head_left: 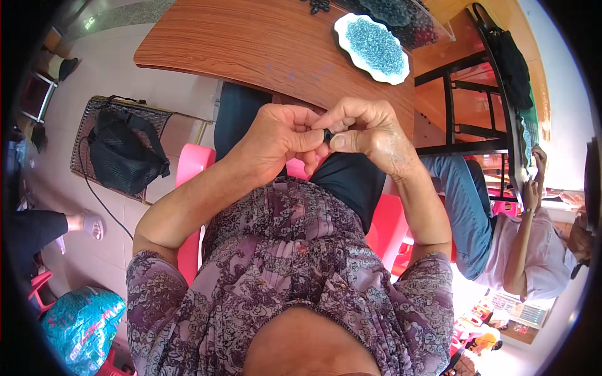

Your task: Assembling small black plastic components with blue beads on a table.

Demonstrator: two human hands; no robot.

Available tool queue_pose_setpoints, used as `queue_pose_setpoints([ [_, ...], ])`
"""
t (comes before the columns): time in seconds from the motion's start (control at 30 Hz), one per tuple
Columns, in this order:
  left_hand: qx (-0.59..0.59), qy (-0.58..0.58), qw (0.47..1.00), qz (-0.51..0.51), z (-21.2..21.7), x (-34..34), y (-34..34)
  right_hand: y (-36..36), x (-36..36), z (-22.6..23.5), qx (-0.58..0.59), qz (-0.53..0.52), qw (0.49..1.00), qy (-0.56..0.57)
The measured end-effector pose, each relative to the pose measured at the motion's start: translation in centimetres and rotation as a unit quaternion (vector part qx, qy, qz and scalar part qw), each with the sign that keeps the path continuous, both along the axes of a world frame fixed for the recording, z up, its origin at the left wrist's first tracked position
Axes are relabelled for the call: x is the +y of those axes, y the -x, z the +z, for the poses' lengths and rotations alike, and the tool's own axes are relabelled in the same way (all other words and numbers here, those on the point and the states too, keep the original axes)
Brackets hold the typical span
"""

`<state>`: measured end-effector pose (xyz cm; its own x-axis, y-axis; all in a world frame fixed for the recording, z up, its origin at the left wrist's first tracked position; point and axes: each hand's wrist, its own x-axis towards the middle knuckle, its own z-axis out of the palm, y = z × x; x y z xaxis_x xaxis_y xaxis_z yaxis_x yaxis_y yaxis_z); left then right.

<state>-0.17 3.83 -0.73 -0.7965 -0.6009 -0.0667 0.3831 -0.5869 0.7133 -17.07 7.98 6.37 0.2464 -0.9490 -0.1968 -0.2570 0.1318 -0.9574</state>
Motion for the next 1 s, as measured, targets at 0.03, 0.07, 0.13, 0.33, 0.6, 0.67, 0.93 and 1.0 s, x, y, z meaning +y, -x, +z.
queue_pose_setpoints([
  [0.03, -0.001, -0.001, 1.0, -0.001, 0.1, 0.1, 0.0, 0.0, 0.1, -0.1, -0.007, 0.015, 1.0, 0.008],
  [0.07, -0.019, -0.004, 1.0, -0.002, 0.3, 0.3, -0.1, 0.0, 0.1, -0.1, -0.008, 0.013, 1.0, 0.007],
  [0.13, -0.038, -0.007, 0.999, -0.005, 0.3, 0.5, -0.1, 0.1, 0.3, -0.2, 0.014, 0.014, 1.0, 0.0],
  [0.33, -0.047, -0.016, 0.999, -0.002, -0.1, 0.7, -0.1, -0.1, 1.1, -1.3, 0.005, -0.004, 1.0, 0.024],
  [0.6, -0.002, 0.04, 0.998, -0.045, 0.5, -0.9, -0.4, -0.2, 1.4, 0.5, 0.002, -0.017, 0.999, 0.03],
  [0.67, -0.007, 0.044, 0.999, -0.029, 0.5, -0.8, -0.2, -0.6, 1.5, 0.5, 0.053, -0.007, 0.996, 0.074],
  [0.93, 0.041, -0.066, 0.996, -0.047, 0.8, -1.1, -0.4, -0.9, 1.9, 0.4, -0.034, -0.091, 0.993, 0.068],
  [1.0, 0.033, -0.058, 0.997, -0.045, 0.4, -0.8, -0.2, -0.7, 2.1, -0.4, -0.019, -0.092, 0.992, 0.083],
])
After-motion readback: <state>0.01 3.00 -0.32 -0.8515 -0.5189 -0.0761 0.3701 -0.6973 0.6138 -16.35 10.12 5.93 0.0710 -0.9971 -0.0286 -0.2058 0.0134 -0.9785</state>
